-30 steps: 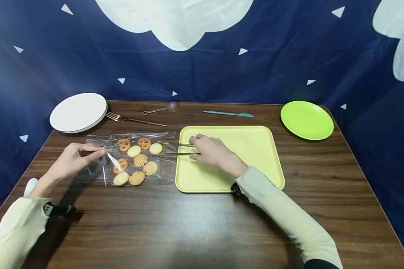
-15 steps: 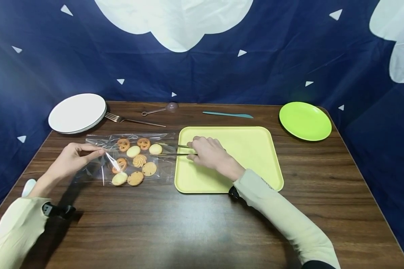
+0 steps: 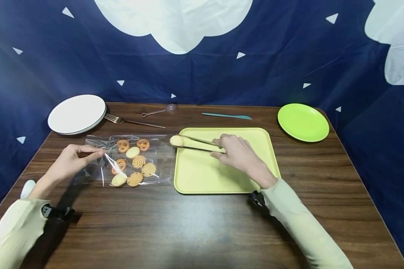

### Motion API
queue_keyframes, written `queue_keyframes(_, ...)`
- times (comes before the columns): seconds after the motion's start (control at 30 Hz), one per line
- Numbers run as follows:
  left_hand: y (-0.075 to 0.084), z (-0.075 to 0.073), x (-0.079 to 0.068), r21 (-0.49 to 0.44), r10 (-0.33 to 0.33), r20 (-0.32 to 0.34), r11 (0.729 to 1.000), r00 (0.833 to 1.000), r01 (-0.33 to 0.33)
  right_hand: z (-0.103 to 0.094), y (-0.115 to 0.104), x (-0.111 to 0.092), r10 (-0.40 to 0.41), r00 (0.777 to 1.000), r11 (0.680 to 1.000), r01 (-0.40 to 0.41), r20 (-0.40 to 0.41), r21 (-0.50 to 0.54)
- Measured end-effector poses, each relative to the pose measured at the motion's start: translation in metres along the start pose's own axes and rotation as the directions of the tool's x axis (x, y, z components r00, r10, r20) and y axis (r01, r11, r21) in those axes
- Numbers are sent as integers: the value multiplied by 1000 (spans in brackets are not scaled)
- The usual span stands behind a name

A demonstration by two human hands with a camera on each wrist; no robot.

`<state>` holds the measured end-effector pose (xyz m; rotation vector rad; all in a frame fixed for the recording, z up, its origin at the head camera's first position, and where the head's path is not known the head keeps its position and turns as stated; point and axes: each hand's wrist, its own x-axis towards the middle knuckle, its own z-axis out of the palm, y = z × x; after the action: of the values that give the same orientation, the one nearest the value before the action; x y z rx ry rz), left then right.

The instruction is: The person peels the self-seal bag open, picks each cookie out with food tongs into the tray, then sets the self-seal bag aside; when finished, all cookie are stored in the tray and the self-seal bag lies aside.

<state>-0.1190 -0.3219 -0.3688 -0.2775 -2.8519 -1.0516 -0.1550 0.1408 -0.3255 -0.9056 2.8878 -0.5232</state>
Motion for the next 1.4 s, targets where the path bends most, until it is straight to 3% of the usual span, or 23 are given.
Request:
queue_keyframes(0.3, 0, 0, 0, -12, -11, 13, 1000, 1000, 12, -1, 35, -19, 79, 996, 995, -81, -30, -60)
queue_keyframes(0.57, 0, 0, 0, -13, 1, 17, 1000, 1000, 0, 6, 38, -21, 124, 992, 992, -123, 15, -24)
queue_keyframes(0.7, 0, -2, 0, -10, -6, 14, 1000, 1000, 6, 4, 37, -22, 129, 992, 991, -129, -9, -23)
queue_keyframes(0.93, 0, -3, 0, -20, -9, 25, 1000, 1000, 10, 2, 19, -20, 6, 997, 1000, -5, -83, 14)
queue_keyframes(1.13, 0, -4, 0, -13, -20, 33, 1000, 999, 21, 8, -12, -4, -115, 993, 993, 114, 22, 35)
queue_keyframes(1.4, 0, -3, 0, -10, -17, 39, 1000, 999, 17, 22, -33, 21, -187, 970, 981, 178, 154, 70)
